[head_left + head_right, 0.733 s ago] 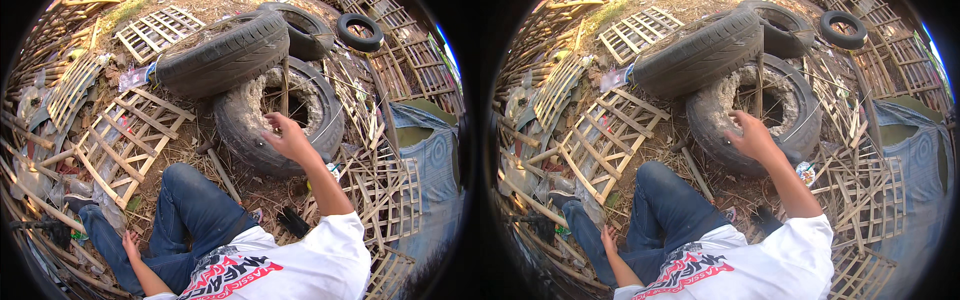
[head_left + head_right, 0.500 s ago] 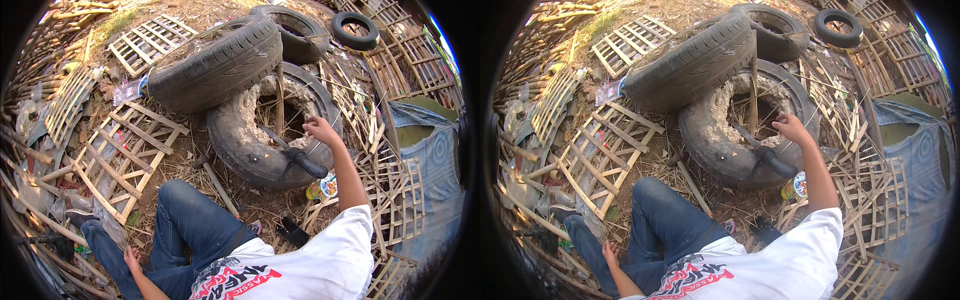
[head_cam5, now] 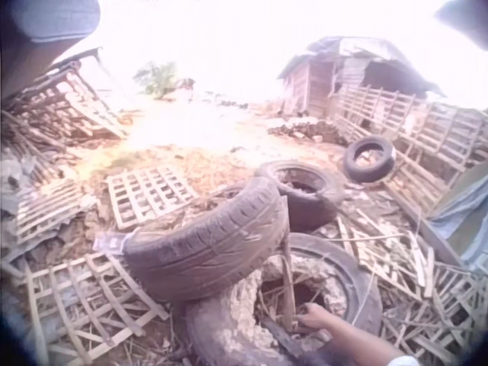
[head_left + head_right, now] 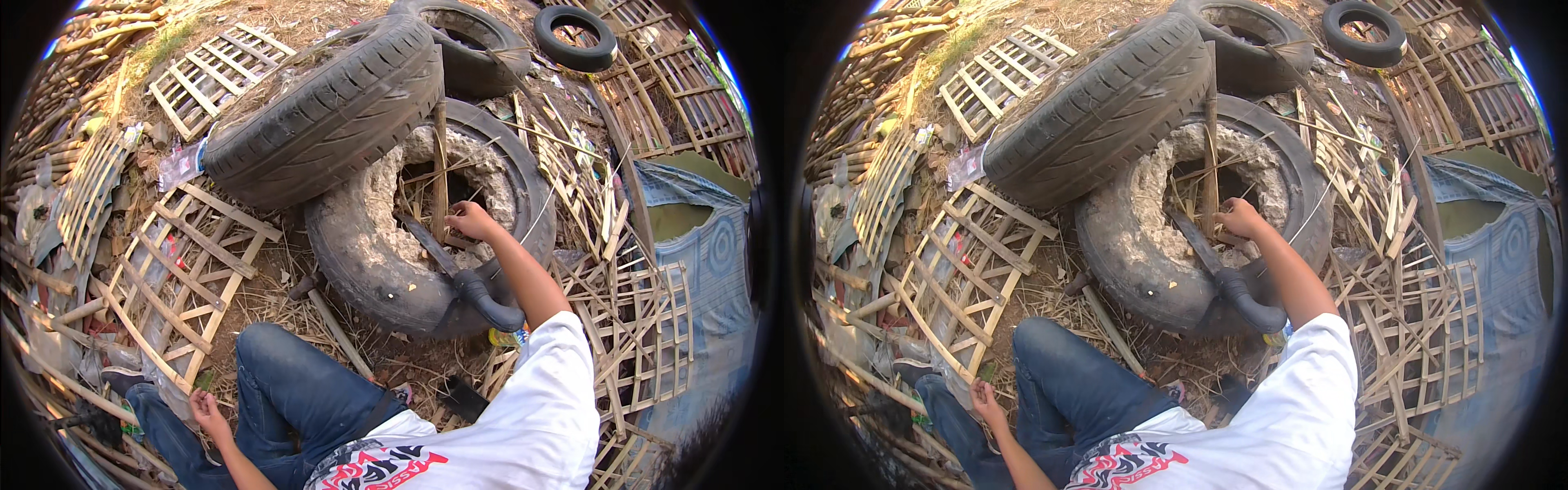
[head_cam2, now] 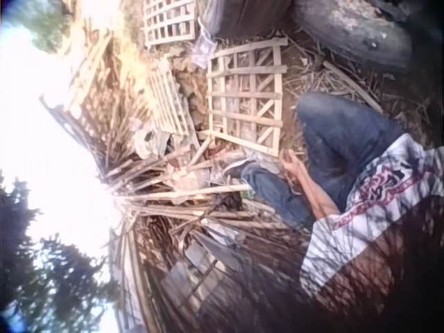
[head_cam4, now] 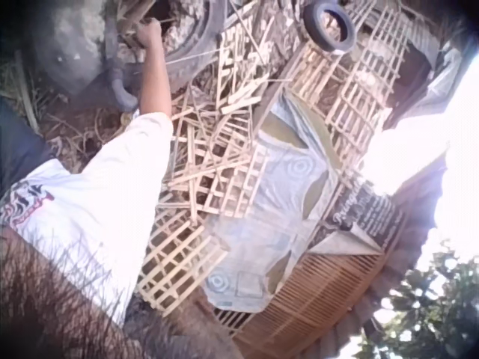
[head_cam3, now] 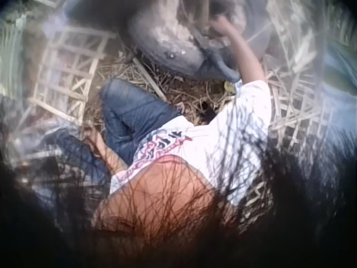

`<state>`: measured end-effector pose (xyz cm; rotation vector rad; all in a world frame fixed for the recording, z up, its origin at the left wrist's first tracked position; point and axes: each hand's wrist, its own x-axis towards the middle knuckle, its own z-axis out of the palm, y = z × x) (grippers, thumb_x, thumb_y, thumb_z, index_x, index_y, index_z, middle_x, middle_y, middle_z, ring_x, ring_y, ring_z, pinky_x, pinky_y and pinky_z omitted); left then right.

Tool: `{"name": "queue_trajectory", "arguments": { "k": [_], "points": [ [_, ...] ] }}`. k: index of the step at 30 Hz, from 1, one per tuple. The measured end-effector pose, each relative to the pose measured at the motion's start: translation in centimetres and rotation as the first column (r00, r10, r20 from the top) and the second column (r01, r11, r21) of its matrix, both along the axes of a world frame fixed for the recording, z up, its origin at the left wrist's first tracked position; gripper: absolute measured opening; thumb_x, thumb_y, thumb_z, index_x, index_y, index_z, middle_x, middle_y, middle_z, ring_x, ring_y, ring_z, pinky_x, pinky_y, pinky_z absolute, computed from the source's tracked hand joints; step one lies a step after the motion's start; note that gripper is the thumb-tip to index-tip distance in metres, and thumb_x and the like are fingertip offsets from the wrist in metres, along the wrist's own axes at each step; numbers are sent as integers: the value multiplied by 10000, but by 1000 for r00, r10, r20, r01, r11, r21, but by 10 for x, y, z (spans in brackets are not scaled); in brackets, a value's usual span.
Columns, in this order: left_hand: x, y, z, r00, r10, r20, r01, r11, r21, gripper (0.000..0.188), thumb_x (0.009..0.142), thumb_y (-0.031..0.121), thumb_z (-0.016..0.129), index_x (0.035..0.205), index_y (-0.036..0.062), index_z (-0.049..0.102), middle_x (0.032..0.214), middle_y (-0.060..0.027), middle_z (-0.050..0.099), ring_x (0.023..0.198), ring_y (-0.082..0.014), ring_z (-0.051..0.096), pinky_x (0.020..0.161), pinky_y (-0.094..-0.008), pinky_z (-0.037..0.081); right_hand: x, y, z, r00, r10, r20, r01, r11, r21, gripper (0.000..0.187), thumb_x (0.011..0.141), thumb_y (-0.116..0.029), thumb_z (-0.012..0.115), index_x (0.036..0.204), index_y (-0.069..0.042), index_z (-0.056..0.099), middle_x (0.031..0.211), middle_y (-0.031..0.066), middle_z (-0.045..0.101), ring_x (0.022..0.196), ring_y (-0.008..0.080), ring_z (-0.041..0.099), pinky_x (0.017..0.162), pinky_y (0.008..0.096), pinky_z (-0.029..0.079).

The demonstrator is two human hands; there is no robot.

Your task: The person hammers nails into a wooden lattice structure while sitting on the ground in an outdoor area filled with scrap materials.

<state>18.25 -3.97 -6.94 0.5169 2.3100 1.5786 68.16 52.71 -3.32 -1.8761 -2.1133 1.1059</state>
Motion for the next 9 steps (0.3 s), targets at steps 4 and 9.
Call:
{"name": "queue_trajectory", "arguments": {
  "k": [4, 9],
  "points": [
    [-3, -28, -2, 996, 40, -78, -42, 999, -28, 274, 959, 90, 578, 1220, 27, 526, 1021, -36, 561, 809, -96, 557, 730, -242, 482, -24, -6, -1, 991, -64, -119, 55, 996, -73, 563, 797, -290, 752, 1190, 82, 595, 1055, 217, 684, 952, 280, 676, 857, 351, 530],
    [-6, -85, -16, 976, 215, -32, -216, 975, -56, 233, 966, 108, 584, 1182, 41, 530, 905, -5, 552, 725, -69, 535, 627, -205, 435, -26, 1, -7, 946, -131, -298, 62, 971, -229, 470, 822, -266, 765, 1137, 54, 628, 968, 196, 702, 799, 243, 691, 757, 369, 560]
  ]
}}
